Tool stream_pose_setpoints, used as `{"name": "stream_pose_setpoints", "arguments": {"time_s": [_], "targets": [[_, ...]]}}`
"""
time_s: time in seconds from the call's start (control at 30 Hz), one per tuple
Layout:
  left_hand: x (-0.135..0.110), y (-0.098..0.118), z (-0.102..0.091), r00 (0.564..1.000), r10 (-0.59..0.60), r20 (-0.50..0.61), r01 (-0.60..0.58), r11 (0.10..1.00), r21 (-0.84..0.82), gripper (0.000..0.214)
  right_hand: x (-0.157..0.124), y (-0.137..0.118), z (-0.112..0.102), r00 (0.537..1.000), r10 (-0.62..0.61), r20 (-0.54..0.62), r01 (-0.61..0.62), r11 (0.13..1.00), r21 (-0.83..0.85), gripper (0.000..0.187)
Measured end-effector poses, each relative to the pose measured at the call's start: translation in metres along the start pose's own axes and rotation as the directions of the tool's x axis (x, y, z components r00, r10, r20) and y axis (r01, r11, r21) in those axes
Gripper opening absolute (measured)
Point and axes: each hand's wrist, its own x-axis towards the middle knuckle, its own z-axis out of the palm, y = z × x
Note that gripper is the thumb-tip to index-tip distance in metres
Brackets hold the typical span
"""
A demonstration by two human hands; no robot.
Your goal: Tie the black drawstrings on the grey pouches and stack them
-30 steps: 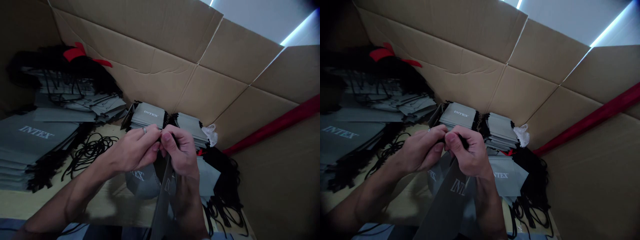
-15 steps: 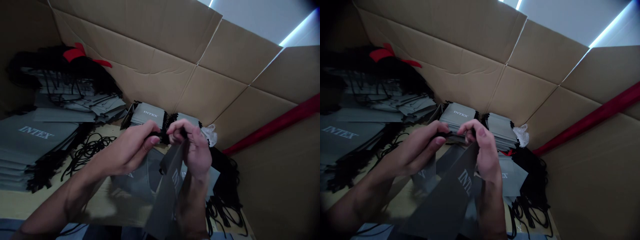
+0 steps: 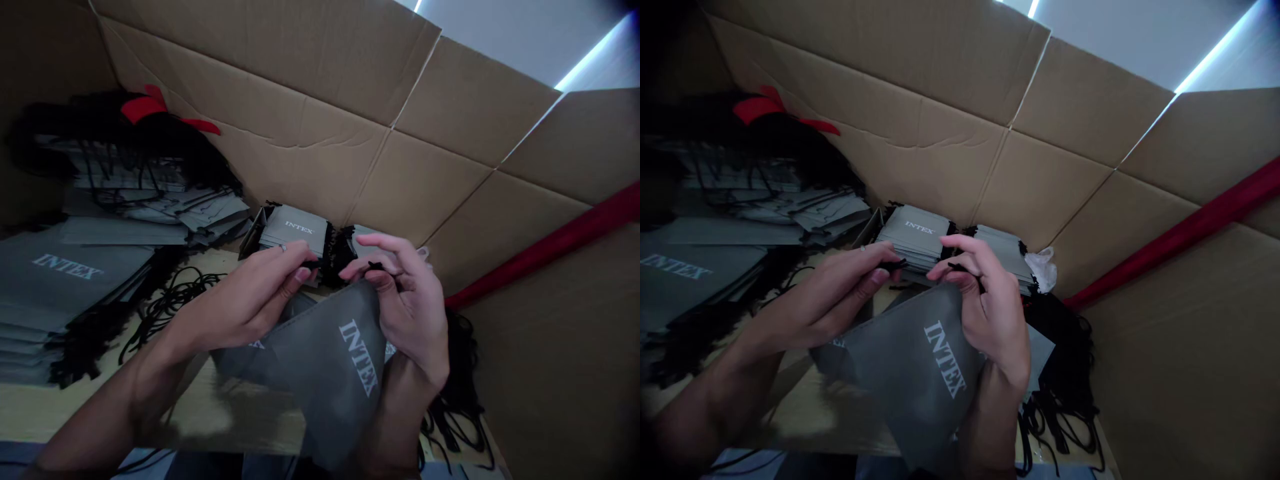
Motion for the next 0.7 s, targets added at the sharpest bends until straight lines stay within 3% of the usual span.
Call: {"name": "stream_pose_setpoints", "arguments": {"time_s": [0.1, 0.17, 0.3, 0.4, 0.47, 0.6, 0.7], "targets": [[0.0, -0.004, -0.001, 0.996, 0.085, -0.03, -0.087, 0.994, -0.061, 0.019, -0.001, 0.003, 0.006, 0.998, 0.015, -0.066, -0.01, 0.997, 0.075, 0.016], [0.001, -0.006, -0.002, 0.992, 0.118, -0.041, -0.122, 0.987, -0.106, 0.02, 0.0, 0.003, 0.011, 0.991, -0.036, -0.126, 0.04, 0.999, 0.029, 0.015], [0.004, -0.007, -0.003, 0.997, 0.07, 0.012, -0.068, 0.988, -0.136, 0.017, 0.004, -0.001, 0.02, 0.946, -0.257, -0.198, 0.245, 0.966, -0.084, 0.022], [0.005, -0.006, -0.003, 0.998, 0.051, 0.026, -0.047, 0.99, -0.133, 0.018, 0.005, 0.001, 0.028, 0.944, -0.245, -0.22, 0.227, 0.968, -0.104, 0.021], [0.004, -0.007, -0.003, 0.998, 0.06, 0.025, -0.056, 0.989, -0.138, 0.018, 0.004, 0.003, 0.032, 0.951, -0.229, -0.208, 0.206, 0.97, -0.125, 0.025], [0.003, -0.01, -0.003, 0.995, 0.097, 0.011, -0.094, 0.986, -0.141, 0.019, 0.006, 0.005, 0.036, 0.944, -0.308, -0.114, 0.286, 0.941, -0.179, 0.023], [0.004, -0.011, -0.002, 0.993, 0.121, -0.009, -0.121, 0.982, -0.145, 0.021, 0.007, 0.005, 0.037, 0.94, -0.314, -0.131, 0.286, 0.938, -0.195, 0.021]]}}
